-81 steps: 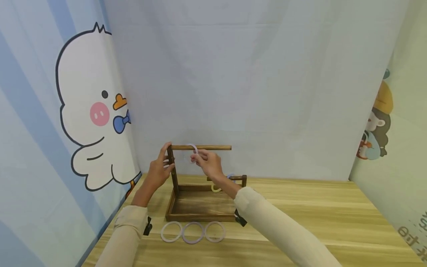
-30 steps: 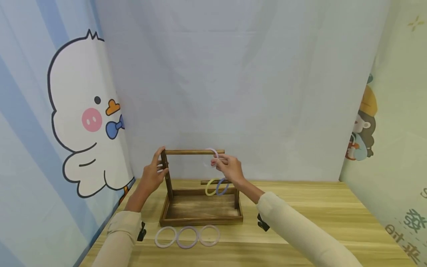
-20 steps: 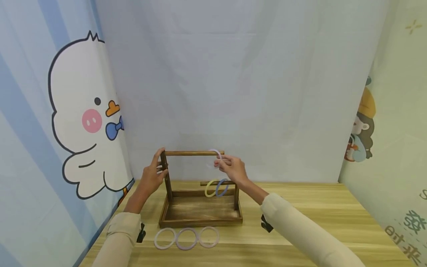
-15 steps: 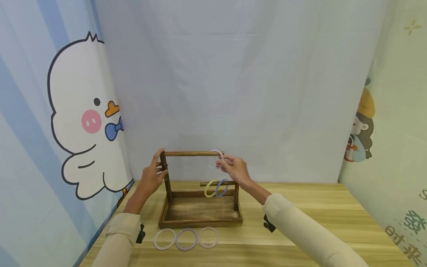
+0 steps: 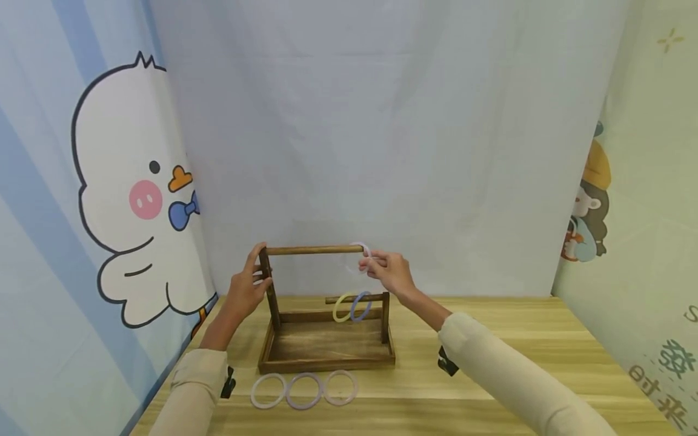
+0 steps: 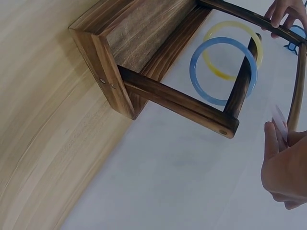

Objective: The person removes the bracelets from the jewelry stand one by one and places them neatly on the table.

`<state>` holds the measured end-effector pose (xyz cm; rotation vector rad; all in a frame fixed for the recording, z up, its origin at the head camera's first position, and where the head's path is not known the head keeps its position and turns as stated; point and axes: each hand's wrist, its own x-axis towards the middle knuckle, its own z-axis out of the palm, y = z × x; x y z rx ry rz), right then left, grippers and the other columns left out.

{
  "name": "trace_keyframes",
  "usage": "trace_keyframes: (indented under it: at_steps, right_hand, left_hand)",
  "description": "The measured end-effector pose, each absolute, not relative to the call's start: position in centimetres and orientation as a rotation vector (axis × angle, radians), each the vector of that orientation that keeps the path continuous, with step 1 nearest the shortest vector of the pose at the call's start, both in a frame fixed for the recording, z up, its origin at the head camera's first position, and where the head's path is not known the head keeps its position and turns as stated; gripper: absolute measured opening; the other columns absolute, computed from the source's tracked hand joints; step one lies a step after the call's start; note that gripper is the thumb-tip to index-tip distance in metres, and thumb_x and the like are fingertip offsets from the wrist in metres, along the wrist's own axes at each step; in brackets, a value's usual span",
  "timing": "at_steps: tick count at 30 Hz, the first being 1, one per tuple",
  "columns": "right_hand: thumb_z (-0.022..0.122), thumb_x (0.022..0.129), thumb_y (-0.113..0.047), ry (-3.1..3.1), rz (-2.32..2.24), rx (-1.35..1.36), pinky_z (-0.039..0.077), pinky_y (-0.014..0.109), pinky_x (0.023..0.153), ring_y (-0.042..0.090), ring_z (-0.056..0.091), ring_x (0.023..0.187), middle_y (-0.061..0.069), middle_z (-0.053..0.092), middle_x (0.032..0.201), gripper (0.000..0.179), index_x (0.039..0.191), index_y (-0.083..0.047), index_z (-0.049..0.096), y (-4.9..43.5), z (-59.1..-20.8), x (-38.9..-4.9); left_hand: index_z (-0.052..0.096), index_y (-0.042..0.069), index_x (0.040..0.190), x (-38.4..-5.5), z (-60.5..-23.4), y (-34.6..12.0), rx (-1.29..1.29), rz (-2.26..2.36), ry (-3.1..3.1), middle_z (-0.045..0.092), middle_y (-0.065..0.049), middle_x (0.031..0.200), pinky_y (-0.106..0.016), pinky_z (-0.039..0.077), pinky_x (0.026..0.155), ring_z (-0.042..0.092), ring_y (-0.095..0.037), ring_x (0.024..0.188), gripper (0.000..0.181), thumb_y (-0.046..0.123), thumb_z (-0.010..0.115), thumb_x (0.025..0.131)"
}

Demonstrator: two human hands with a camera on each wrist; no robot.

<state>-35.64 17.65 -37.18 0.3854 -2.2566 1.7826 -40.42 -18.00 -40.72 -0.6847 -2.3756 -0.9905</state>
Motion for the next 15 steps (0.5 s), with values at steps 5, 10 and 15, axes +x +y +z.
trace_keyframes:
  at_steps: [5, 10, 15]
  right_hand:
    - [0.060, 0.107, -0.008, -2.251, 1.786, 0.381, 0.063, 0.035, 0.091, 0.039, 0.072, 0.108, 0.025, 0.073, 0.116, 0.036, 0.138, 0.011, 0.060, 18.1, -36.4, -35.1]
    - [0.060, 0.107, -0.009, -2.257, 1.803, 0.347, 0.063, 0.029, 0.088, 0.035, 0.074, 0.105, 0.022, 0.074, 0.115, 0.035, 0.137, 0.009, 0.062, 18.7, -36.8, -35.6]
    - [0.060, 0.107, -0.009, -2.247, 1.841, 0.327, 0.063, 0.031, 0.089, 0.041, 0.071, 0.110, 0.024, 0.073, 0.117, 0.035, 0.137, 0.009, 0.061, 19.1, -36.9, -35.4]
  left_hand:
    - [0.022, 0.022, 0.165, -40.4, -40.5, -18.0, -0.688, -0.983, -2.369, 0.066, -0.035, 0.123, -0.054, 0.063, 0.086, 0.070, -0.049, 0.107, 0.092, -0.011, 0.070, 0.094]
    - [0.024, 0.018, 0.164, -40.2, -40.4, -18.0, -0.683, -0.979, -2.360, 0.067, -0.035, 0.121, -0.054, 0.064, 0.084, 0.071, -0.049, 0.105, 0.090, -0.011, 0.071, 0.093]
    - [0.023, 0.022, 0.165, -40.1, -40.6, -17.9, -0.675, -0.984, -2.374, 0.066, -0.035, 0.122, -0.053, 0.063, 0.086, 0.071, -0.049, 0.106, 0.092, -0.010, 0.071, 0.093]
